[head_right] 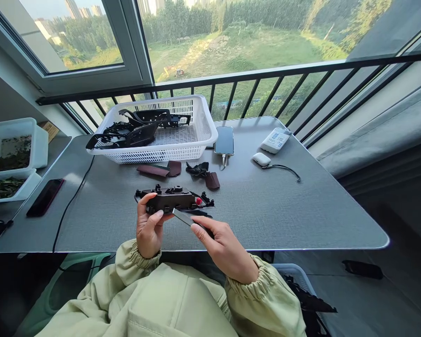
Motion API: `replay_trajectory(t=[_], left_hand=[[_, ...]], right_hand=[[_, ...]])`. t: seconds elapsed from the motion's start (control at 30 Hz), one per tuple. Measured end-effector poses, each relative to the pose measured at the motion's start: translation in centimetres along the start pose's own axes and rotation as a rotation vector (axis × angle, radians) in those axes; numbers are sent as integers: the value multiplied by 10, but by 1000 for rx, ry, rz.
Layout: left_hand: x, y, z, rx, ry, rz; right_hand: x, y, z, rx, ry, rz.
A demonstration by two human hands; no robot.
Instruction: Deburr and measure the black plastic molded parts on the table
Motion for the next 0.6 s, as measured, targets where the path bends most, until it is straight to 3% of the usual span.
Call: replay_trajectory(t=[0.13, 0.33, 0.6], left_hand=[[3, 2, -1, -37, 2, 96], [0, 2, -2, -55, 80, 123], [-1, -1, -1, -26, 121, 93]], right_hand=[[2, -1, -3, -31, 136, -184], [13, 10, -4, -41, 215, -582], [19, 4, -8, -71, 263, -605]])
Point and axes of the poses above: each hand's wrist, its own z-axis away from the middle knuckle, its own x-axis out of the palm, y = z × x, the point moved 5 cm from there along -z, towards the middle knuckle, and after that the axes turned 11 degrees about -y, right-handed, at the moved point
